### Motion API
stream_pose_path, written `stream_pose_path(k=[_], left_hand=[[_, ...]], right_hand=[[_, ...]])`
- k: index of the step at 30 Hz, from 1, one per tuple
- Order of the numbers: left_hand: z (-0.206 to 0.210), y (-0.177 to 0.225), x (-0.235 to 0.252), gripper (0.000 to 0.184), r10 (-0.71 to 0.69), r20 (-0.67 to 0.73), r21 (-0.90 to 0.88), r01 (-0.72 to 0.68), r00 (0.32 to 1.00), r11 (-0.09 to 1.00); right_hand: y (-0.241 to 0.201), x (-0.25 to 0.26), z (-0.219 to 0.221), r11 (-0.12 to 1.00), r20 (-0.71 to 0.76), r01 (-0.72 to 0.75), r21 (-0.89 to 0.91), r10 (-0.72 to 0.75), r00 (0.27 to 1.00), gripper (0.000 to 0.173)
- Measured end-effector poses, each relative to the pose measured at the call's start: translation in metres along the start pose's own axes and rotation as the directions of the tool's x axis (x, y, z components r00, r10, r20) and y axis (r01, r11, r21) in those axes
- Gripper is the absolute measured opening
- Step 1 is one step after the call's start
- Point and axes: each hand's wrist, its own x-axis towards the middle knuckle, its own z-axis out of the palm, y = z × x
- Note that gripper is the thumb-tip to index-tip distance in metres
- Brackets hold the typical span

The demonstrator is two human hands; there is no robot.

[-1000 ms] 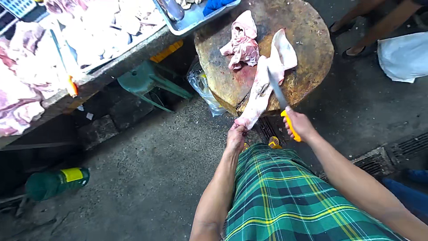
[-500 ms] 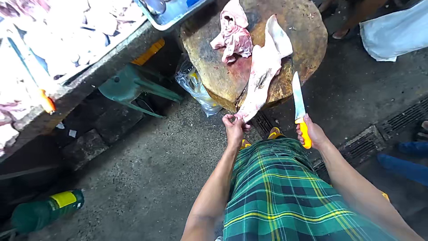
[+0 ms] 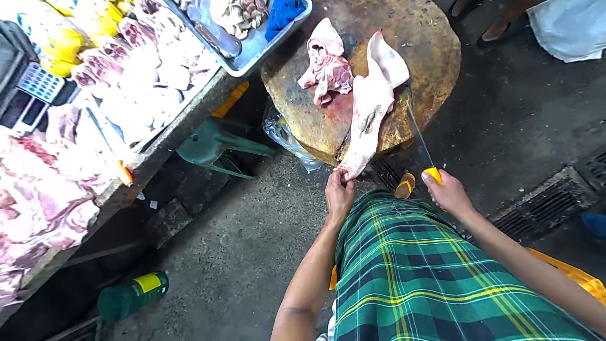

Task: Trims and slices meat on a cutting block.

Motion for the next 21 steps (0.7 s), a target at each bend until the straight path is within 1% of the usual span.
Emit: stream_pose_path(k=[2,5,7,9,10,11,12,13,14,15,17,19,20,21], left_hand=[[0.000,-0.004,-0.002,0.026,0.033,-0.023,-0.063,-0.034,0.999,0.997],[0.003,-0.005,-0.004,0.023,0.085,-0.080,-0.135,-0.095,0.993,0.986],[0.007,-0.005,-0.004,0.023,0.129,-0.132,-0.126,-0.146,0.983,0.981],[0.010,-0.005,-0.004,0.025,0.166,-0.172,-0.101,-0.185,0.971,0.978],[0.010,-0.005,-0.004,0.025,0.169,-0.185,-0.097,-0.189,0.968,0.977],[0.010,-0.004,-0.004,0.025,0.165,-0.181,-0.092,-0.184,0.969,0.979],[0.008,-0.004,-0.004,0.026,0.156,-0.155,-0.088,-0.171,0.975,0.981],[0.008,-0.003,-0.005,0.026,0.147,-0.128,-0.069,-0.157,0.981,0.985],[0.007,-0.002,-0.003,0.028,0.140,-0.115,-0.037,-0.145,0.983,0.989],[0.007,-0.002,-0.002,0.031,0.138,-0.115,-0.002,-0.139,0.984,0.990],[0.005,-0.004,0.005,0.030,0.163,-0.159,0.023,-0.161,0.974,0.987],[-0.005,-0.003,0.008,0.026,0.233,-0.154,0.027,-0.231,0.960,0.972],[-0.011,0.001,0.007,0.024,0.252,-0.114,0.004,-0.254,0.961,0.967],[-0.016,0.006,0.007,0.024,0.224,-0.072,-0.047,-0.227,0.972,0.973]], right_hand=[[-0.019,-0.008,-0.001,0.983,0.013,0.089,-0.159,-0.088,0.996,0.059],[-0.056,-0.019,0.009,0.920,0.112,0.227,-0.320,-0.201,0.973,0.060],[-0.080,-0.022,0.024,0.859,0.195,0.317,-0.403,-0.258,0.946,0.059],[-0.101,-0.024,0.037,0.765,0.276,0.383,-0.518,-0.274,0.921,0.058],[-0.109,-0.024,0.041,0.707,0.285,0.394,-0.587,-0.275,0.918,0.057],[-0.114,-0.023,0.044,0.658,0.257,0.389,-0.645,-0.293,0.921,0.055],[-0.115,-0.022,0.045,0.645,0.201,0.359,-0.675,-0.307,0.930,0.055],[-0.114,-0.021,0.043,0.667,0.142,0.311,-0.677,-0.296,0.945,0.055],[-0.114,-0.020,0.037,0.719,0.090,0.260,-0.644,-0.266,0.960,0.057],[-0.112,-0.018,0.028,0.787,0.045,0.219,-0.577,-0.237,0.970,0.059],[-0.099,-0.011,0.012,0.882,-0.001,0.170,-0.440,-0.190,0.982,0.059],[-0.084,-0.006,0.005,0.909,-0.018,0.163,-0.384,-0.183,0.983,0.055],[-0.078,-0.006,0.005,0.911,-0.018,0.170,-0.375,-0.191,0.981,0.052],[-0.072,-0.007,0.009,0.909,-0.019,0.183,-0.375,-0.205,0.979,0.050]])
